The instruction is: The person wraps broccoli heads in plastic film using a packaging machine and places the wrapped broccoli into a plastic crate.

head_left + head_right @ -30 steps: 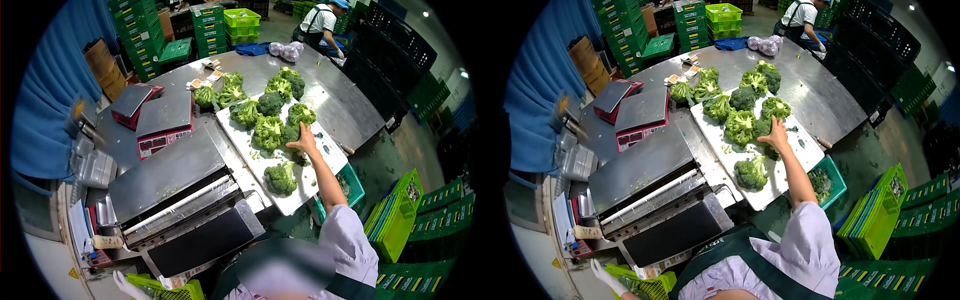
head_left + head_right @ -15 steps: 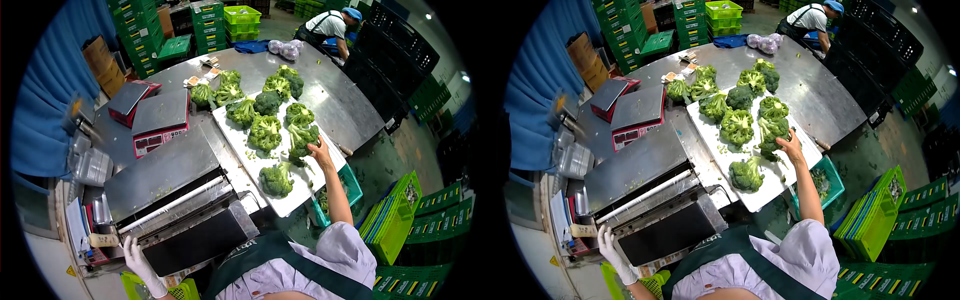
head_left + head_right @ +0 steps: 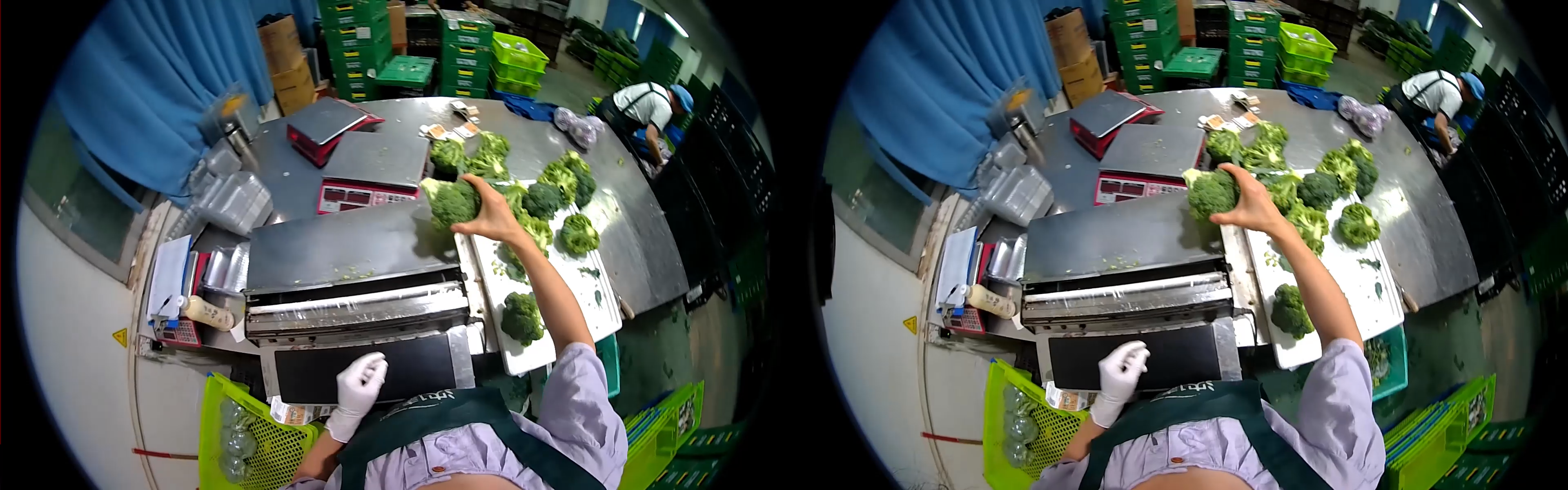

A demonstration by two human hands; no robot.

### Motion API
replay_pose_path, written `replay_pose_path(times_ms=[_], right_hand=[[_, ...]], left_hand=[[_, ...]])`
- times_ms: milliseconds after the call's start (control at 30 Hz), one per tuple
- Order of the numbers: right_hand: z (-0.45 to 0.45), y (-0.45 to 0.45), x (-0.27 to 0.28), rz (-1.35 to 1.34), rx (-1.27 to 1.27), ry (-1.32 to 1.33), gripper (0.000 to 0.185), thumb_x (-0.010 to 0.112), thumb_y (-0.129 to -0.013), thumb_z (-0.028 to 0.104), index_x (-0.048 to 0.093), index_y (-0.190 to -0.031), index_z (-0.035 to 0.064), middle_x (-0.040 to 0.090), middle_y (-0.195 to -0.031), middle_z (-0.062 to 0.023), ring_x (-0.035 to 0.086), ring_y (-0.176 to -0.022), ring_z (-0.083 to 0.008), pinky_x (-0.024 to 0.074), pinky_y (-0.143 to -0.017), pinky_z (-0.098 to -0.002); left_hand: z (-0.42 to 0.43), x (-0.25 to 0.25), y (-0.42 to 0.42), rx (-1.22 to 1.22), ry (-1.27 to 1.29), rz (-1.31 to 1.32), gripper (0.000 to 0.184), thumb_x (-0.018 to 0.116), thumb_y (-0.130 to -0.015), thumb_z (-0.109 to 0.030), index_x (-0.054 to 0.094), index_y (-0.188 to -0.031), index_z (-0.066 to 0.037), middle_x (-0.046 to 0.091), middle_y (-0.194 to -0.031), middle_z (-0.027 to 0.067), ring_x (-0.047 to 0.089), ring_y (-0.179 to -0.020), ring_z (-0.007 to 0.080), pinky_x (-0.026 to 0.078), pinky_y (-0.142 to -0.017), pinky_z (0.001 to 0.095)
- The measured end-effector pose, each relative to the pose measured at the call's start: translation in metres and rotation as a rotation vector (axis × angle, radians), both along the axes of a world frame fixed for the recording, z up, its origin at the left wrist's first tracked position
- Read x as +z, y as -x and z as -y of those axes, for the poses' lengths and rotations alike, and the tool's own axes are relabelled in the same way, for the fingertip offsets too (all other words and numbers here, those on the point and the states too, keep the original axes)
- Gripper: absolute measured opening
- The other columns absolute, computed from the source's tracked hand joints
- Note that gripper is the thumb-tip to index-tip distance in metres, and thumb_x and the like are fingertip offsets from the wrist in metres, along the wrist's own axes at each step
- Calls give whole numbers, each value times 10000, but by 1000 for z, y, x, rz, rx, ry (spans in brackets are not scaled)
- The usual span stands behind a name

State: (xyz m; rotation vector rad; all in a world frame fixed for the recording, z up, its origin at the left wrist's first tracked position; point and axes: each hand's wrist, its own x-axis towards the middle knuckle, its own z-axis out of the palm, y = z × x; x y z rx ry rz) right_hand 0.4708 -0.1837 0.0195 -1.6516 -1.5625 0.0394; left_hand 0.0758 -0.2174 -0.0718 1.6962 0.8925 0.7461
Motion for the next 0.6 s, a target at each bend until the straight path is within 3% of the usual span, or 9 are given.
replay_pose_path(times_ms=[67, 133, 200, 300, 400, 467, 600], right_hand=[[-57, -5, -4, 31, 50, 17, 866, 809, -541, 258, 407, -1277, 40, 501, -1221, -181, 475, -1139, -360, 391, -971, -391], [-111, -12, -12, 135, 92, 45, 856, 806, -537, 245, 411, -1268, 40, 494, -1209, -182, 445, -1154, -358, 386, -974, -396], [-160, -20, -28, 211, 78, 112, 864, 804, -524, 227, 399, -1270, 65, 464, -1227, -193, 408, -1182, -368, 385, -980, -413], [-219, -42, -62, 431, 116, 113, 882, 798, -518, 197, 378, -1289, 114, 404, -1298, -188, 388, -1203, -392, 407, -968, -430], [-248, -54, -77, 592, 45, 354, 1035, 838, -483, 207, 301, -1367, 189, 369, -1347, -195, 332, -1271, -399, 388, -1000, -451], [-255, -58, -73, 536, 68, 372, 1135, 866, -473, 280, 239, -1418, 224, 294, -1424, -209, 291, -1308, -398, 344, -1022, -496], [-242, -49, -40, 505, 80, 423, 1113, 866, -479, 337, 274, -1414, 213, 298, -1425, -222, 299, -1310, -388, 317, -1043, -477]], left_hand=[[7, -22, 3, 4, -220, -97, 153, 664, -789, -67, 664, -935, -21, 660, -713, 60, 579, -513, 84, 457, -476, 222], [5, -48, 6, 21, -346, -185, 126, 689, -762, -120, 661, -880, -81, 639, -704, 61, 597, -514, 177, 458, -463, 275], [4, -44, 3, 33, -449, -175, 108, 684, -765, -136, 656, -863, -100, 628, -693, 60, 607, -538, 217, 467, -468, 304], [2, -53, 7, 59, -505, -145, 90, 673, -770, -125, 654, -854, -97, 633, -698, 53, 612, -548, 224, 481, -475, 311], [0, -56, 6, 78, -521, -176, 93, 679, -765, -146, 655, -841, -98, 634, -681, 44, 611, -535, 211, 483, -469, 297], [0, -56, 7, 83, -496, -187, 90, 680, -763, -150, 653, -832, -98, 633, -672, 40, 611, -530, 207, 487, -469, 293], [-3, -46, 5, 46, -511, -223, 91, 670, -760, -141, 648, -823, -79, 627, -665, 47, 608, -526, 200, 487, -465, 291]])
